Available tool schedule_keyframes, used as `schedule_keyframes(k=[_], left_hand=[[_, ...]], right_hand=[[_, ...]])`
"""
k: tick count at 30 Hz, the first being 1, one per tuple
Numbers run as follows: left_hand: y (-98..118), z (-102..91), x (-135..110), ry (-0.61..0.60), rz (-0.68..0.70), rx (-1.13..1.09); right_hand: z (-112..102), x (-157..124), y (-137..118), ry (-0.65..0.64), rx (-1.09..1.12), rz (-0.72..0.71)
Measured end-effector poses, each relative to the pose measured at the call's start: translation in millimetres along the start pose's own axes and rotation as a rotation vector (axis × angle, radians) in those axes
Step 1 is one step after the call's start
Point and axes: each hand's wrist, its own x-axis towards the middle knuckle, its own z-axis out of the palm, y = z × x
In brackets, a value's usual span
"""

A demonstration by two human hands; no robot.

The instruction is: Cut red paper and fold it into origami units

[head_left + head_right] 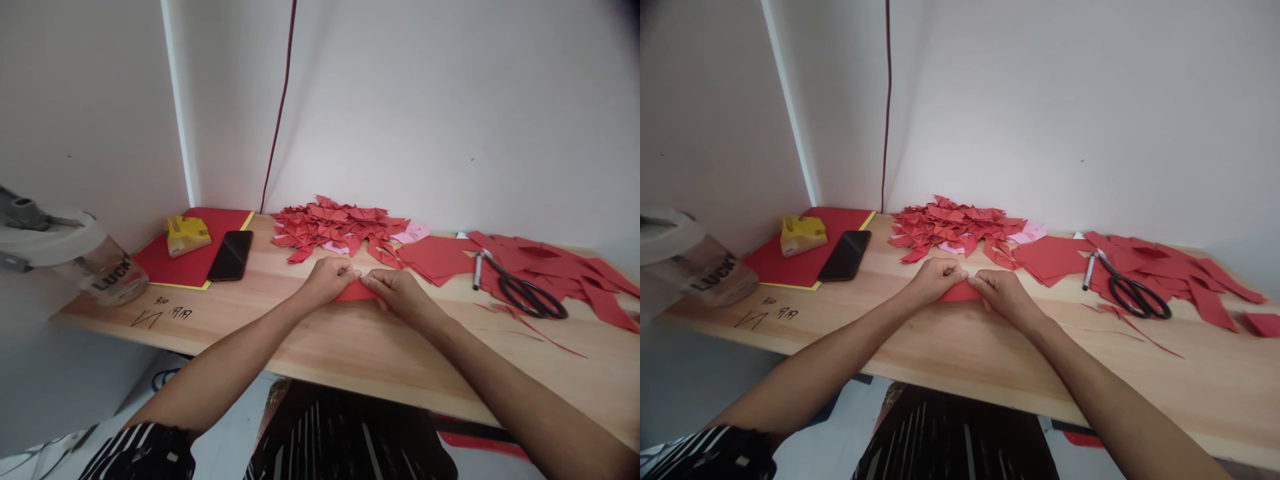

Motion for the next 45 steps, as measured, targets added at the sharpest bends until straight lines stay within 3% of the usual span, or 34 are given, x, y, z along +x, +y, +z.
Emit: schedule_keyframes(k=[26, 36, 45], left_hand=[[-0.1, -3.0, -0.2, -0.012, 0.053, 0.042], [-6.7, 1.0, 1.9, -0.003, -0.002, -0.047], [-5.3, -0.8, 0.7, -0.019, 0.039, -0.045]], right_hand=[[-0.2, 1.5, 0.9, -0.074, 0.009, -0.022], [1.3, 1.8, 2.3, -0.025, 0.008, -0.040], [-0.2, 1.2, 3.6, 0.068, -0.007, -0.033]])
